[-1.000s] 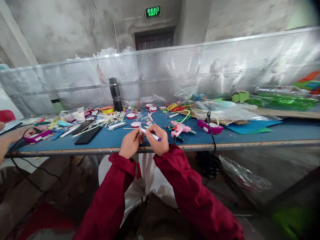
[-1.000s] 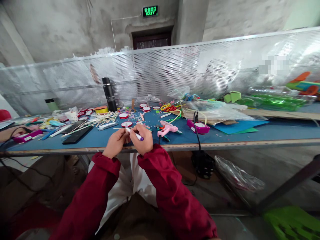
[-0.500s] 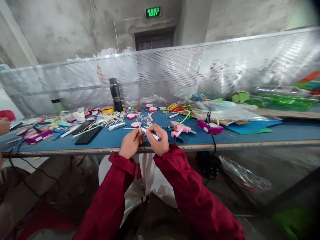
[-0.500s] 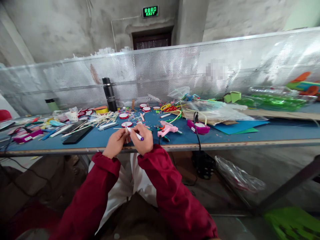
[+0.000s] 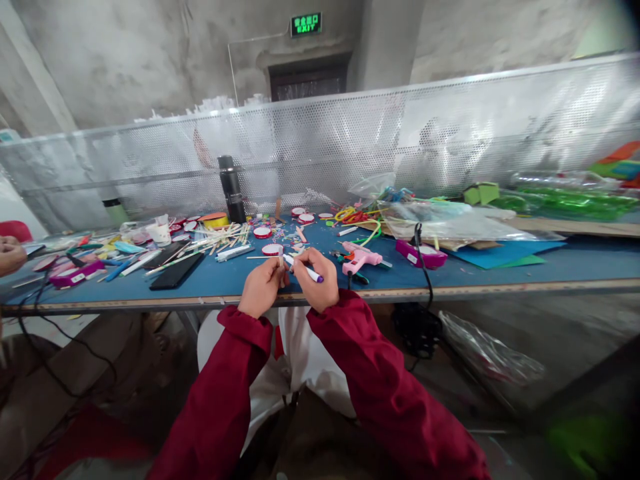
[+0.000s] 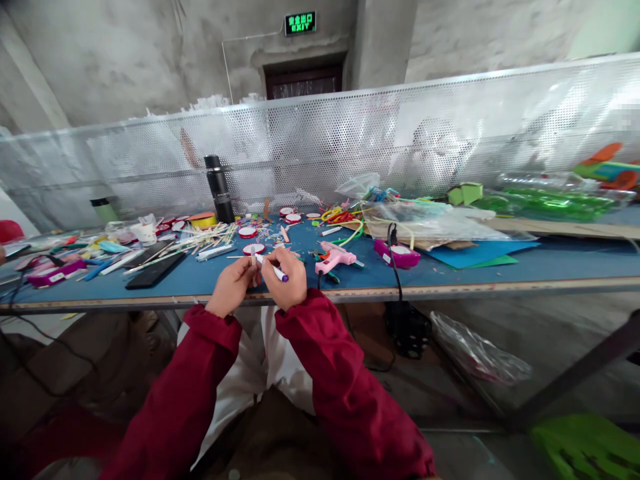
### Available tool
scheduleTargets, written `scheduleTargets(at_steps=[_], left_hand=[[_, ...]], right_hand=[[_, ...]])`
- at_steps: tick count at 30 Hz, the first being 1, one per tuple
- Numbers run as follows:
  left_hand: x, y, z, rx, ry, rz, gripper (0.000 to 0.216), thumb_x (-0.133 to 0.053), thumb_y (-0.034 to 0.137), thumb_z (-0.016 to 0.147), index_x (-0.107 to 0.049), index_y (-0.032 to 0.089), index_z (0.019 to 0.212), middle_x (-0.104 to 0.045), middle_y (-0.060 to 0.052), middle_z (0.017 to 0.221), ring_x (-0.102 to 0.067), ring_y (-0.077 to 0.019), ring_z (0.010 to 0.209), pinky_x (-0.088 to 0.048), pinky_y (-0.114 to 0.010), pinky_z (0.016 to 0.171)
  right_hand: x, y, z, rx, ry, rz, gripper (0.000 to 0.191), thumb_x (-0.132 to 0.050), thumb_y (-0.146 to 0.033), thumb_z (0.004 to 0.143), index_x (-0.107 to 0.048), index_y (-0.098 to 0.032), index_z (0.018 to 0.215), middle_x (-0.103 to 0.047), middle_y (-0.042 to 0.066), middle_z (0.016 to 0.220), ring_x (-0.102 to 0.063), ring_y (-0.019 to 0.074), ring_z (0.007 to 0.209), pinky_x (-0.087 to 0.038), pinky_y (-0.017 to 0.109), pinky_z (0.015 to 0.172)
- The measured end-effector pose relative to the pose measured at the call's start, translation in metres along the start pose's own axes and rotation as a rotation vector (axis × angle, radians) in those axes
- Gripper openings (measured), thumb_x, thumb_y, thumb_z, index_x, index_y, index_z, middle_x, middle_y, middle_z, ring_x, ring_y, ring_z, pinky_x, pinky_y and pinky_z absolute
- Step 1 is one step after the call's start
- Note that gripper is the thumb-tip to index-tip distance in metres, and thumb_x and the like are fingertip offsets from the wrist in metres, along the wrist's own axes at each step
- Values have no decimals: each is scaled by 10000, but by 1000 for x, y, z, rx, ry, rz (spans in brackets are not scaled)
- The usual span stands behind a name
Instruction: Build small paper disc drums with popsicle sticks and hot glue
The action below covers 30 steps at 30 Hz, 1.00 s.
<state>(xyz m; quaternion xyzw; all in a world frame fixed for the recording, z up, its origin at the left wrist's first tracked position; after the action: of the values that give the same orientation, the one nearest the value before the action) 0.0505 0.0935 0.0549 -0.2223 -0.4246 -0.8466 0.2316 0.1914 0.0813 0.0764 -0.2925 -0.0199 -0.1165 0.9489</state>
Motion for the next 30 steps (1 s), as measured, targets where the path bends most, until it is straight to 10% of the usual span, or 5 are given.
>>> scheduleTargets(at_steps=[30], left_hand=[[0,-2,1,1,8,-32,234,-437,313,973,-566,219,802,-624,2,701,-564,-171,648,-406,-277,639]], right_hand=[[0,-5,0,9,-10,-3,152,-555,-272,895,-586,-237,750,-634,-4,725,-589,167,718,-465,302,714]])
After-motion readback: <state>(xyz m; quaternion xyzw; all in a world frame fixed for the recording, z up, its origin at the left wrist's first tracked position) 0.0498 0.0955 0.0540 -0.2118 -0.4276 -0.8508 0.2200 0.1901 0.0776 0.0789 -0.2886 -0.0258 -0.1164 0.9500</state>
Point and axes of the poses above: each hand's wrist, its own z-axis towards the middle knuckle, its own x-axis out of the back of the hand, y = z × x, the point moved 10 cm from there along z, towards the middle knuckle
